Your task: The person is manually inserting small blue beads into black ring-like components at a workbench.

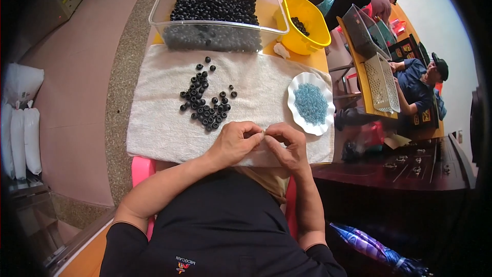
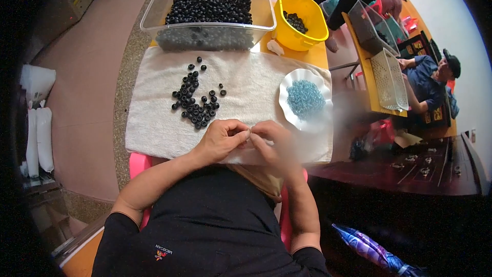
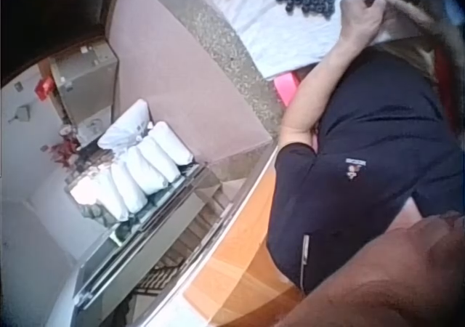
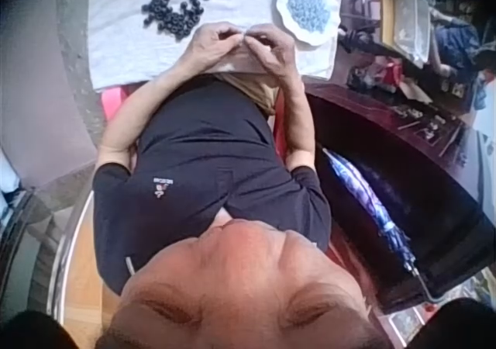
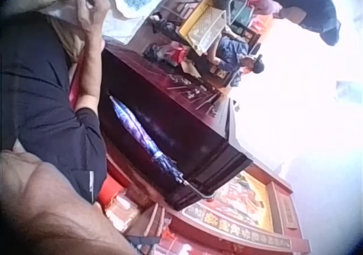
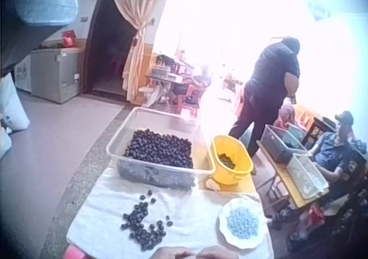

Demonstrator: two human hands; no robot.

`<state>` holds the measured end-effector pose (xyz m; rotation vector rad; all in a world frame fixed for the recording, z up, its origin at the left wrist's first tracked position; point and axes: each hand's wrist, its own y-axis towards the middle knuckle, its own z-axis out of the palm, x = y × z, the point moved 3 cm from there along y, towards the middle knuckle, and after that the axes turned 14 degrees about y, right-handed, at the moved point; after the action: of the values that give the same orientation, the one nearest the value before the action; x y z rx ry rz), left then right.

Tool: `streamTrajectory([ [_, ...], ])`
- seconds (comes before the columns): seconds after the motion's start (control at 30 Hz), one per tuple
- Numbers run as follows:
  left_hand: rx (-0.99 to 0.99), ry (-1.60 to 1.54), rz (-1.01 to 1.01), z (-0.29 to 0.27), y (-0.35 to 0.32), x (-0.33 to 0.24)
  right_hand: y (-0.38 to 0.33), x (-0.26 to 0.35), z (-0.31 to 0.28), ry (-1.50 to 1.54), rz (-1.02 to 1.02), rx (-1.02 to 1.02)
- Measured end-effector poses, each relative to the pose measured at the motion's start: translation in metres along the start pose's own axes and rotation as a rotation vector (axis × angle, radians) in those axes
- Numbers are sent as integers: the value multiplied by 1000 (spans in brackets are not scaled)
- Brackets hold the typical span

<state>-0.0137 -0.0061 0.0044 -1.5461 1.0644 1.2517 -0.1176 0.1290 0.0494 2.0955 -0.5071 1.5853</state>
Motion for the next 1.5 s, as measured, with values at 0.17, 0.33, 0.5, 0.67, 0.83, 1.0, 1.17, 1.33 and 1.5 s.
streamTrajectory([
  [0.17,-107,106,89,1,-3,-8,-6,-18,2,76,236,-81],
  [0.33,-163,116,145,2,-4,-7,-3,-10,4,50,268,-68],
  [0.5,-159,157,144,1,-5,-9,-1,4,6,-99,57,-80],
  [0.67,-158,163,153,1,-4,-8,-2,0,3,-101,24,-73],
  [0.83,-124,89,85,2,-2,-1,-1,-3,-1,-55,50,-35],
  [1.0,-70,-34,-9,2,-1,1,6,-7,-5,-161,19,-132],
  [1.17,-38,-163,-65,1,0,2,24,-8,-4,-412,-127,-117],
  [1.33,-63,-244,-20,1,2,3,39,-10,1,-581,-357,-103],
  [1.5,-55,-313,-34,0,3,7,40,-6,-1,-483,-289,-85],
])
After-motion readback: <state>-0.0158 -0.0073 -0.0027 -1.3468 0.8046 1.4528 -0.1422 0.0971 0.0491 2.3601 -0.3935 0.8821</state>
